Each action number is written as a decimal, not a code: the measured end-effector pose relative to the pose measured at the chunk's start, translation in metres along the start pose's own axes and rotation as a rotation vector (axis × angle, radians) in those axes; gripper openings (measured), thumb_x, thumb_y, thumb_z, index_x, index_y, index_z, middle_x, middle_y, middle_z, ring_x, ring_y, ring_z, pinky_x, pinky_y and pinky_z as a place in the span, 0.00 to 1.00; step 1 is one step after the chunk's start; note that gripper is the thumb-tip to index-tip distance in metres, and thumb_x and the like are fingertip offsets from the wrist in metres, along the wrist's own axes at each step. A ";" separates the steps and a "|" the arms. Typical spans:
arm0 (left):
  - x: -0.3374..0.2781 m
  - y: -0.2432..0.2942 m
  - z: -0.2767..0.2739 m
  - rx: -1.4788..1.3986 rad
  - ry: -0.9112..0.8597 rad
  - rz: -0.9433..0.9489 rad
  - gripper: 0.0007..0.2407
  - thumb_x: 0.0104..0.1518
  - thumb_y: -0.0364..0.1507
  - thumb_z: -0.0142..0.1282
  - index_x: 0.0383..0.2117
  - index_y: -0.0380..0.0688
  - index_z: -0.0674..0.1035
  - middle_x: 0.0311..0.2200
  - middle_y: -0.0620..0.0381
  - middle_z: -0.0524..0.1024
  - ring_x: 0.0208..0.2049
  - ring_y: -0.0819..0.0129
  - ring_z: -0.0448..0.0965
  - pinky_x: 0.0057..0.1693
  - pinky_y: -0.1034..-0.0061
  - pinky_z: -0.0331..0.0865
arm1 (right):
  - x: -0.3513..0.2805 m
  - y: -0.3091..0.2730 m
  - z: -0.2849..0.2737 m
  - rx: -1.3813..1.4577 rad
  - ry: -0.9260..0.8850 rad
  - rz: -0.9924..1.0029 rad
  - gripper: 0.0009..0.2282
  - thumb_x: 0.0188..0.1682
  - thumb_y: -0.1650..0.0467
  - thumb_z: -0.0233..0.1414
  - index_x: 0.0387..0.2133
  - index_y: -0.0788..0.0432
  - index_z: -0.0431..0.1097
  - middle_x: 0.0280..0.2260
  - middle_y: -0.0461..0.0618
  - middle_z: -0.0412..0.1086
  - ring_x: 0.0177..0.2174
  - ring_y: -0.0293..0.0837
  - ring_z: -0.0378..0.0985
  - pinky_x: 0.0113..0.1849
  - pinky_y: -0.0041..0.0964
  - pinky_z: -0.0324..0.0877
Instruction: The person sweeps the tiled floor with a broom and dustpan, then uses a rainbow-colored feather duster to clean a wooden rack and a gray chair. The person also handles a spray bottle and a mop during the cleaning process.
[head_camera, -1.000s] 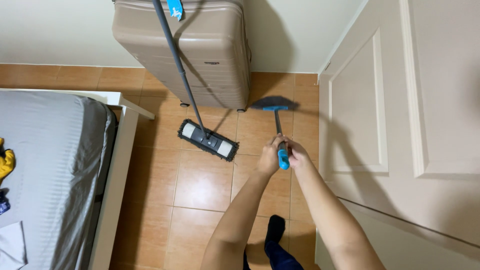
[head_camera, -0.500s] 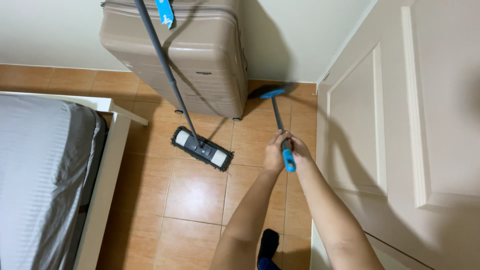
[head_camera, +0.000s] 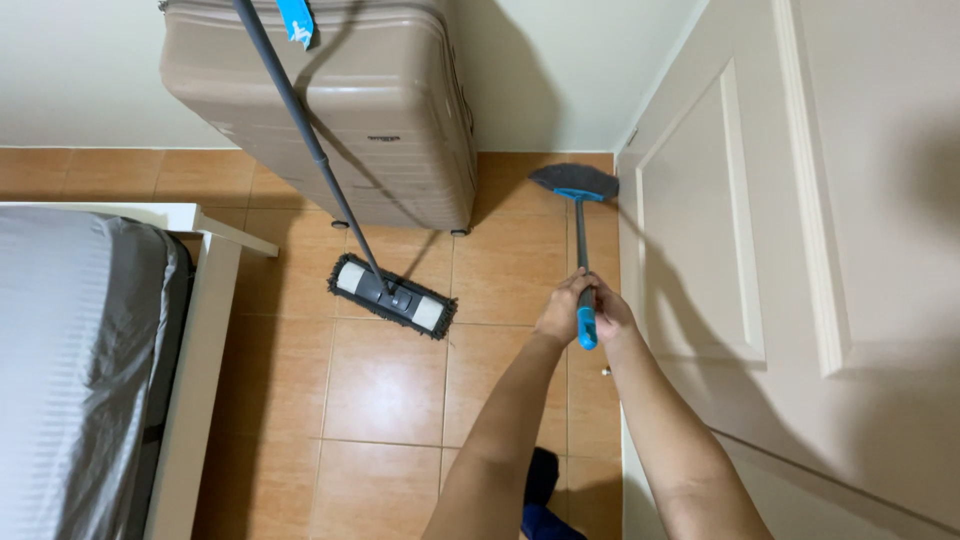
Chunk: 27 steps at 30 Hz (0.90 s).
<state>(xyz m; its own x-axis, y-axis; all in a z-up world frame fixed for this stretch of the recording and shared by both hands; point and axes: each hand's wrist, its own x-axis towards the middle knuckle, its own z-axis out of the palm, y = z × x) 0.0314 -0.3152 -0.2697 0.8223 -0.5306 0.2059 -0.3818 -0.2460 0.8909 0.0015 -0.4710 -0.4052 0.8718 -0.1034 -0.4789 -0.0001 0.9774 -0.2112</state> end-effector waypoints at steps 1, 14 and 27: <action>-0.012 -0.003 -0.005 0.001 -0.003 0.003 0.12 0.57 0.23 0.56 0.47 0.39 0.80 0.56 0.31 0.73 0.61 0.42 0.72 0.63 0.61 0.69 | -0.010 0.012 0.002 0.003 -0.001 -0.003 0.10 0.61 0.71 0.44 0.49 0.66 0.69 0.39 0.53 0.74 0.37 0.40 0.78 0.43 0.31 0.77; -0.251 0.049 -0.105 0.058 -0.191 0.068 0.11 0.58 0.29 0.58 0.46 0.42 0.80 0.52 0.38 0.77 0.56 0.46 0.76 0.59 0.60 0.72 | -0.216 0.197 -0.056 -0.166 0.113 -0.104 0.24 0.54 0.81 0.44 0.65 0.51 0.60 0.43 0.47 0.72 0.34 0.35 0.76 0.34 0.26 0.73; -0.384 0.210 -0.142 0.347 -0.371 0.152 0.11 0.54 0.34 0.59 0.41 0.46 0.80 0.40 0.42 0.81 0.38 0.44 0.83 0.47 0.55 0.75 | -0.410 0.270 -0.048 -1.057 0.428 -0.659 0.12 0.57 0.65 0.50 0.47 0.60 0.71 0.43 0.53 0.75 0.44 0.45 0.78 0.44 0.40 0.73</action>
<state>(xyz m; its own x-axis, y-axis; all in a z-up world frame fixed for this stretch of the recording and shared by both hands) -0.3046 -0.0480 -0.1046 0.5660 -0.8172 0.1088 -0.6538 -0.3645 0.6631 -0.3795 -0.1731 -0.3065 0.6325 -0.7428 -0.2193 -0.1880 0.1275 -0.9739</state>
